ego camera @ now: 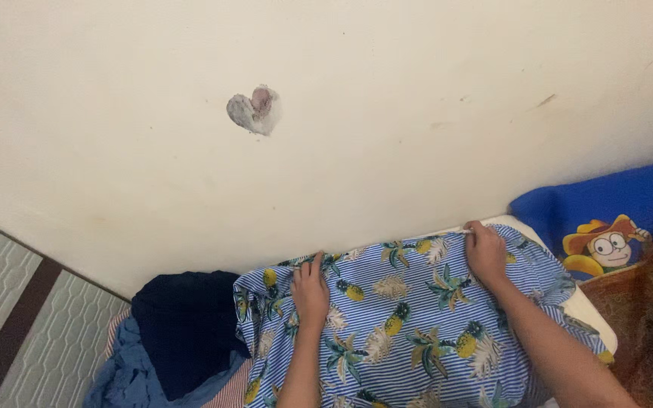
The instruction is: The person folds a maroon t-shirt on a white plastic surface, then places it into a wall cabinet. They then unfold and smooth a blue patterned shirt on the same surface.
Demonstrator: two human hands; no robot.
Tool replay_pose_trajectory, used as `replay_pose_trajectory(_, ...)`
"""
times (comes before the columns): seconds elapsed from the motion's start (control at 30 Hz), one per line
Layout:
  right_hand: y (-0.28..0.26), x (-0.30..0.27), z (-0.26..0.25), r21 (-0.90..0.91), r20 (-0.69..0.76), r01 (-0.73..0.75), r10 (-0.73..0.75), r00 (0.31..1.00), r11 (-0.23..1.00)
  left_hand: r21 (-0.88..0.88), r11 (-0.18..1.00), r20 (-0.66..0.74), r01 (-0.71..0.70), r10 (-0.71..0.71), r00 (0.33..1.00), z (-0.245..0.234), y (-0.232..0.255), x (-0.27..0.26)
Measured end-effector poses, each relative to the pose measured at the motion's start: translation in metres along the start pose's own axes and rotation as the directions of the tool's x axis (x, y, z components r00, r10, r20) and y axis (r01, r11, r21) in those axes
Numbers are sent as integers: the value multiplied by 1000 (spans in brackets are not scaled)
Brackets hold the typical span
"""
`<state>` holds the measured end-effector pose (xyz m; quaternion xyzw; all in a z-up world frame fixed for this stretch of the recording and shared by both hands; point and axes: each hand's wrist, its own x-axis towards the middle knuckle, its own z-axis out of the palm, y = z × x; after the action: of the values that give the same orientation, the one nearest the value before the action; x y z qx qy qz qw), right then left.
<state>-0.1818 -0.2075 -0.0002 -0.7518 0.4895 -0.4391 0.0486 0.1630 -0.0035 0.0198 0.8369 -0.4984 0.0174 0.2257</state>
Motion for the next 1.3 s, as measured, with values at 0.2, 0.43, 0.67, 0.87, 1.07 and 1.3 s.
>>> replay_pose_trajectory(0.2, -5, 0, 0, -125, 71, -182, 192, 979, 975, 8, 1000, 51, 5, -5, 999, -2, -10, 14)
replay_pose_trajectory(0.43, -3, 0, 3, -166, 89, -198, 215, 973, 966, -47, 998, -69, 51, -54, 996, 4, -13, 19)
replay_pose_trajectory(0.67, -3, 10, -3, -145, 168, -235, 258, 951, 961, -636, 713, 148, 295, -263, 953, -20, 0, 24)
replay_pose_trajectory(0.87, 8, 42, -14, -39, 423, -440, 414, 806, 897, -794, 388, 406, 468, -235, 883, -22, 8, 34)
replay_pose_trajectory(1.07, 74, 55, 41, 352, 537, -626, 398, 744, 696, -944, 284, 123, 166, -164, 979, 14, -6, 49)
replay_pose_trajectory(1.3, 88, 61, 36, 202, 338, -209, 132, 932, 957, -836, 529, -227, -147, -89, 970, 30, -24, 42)
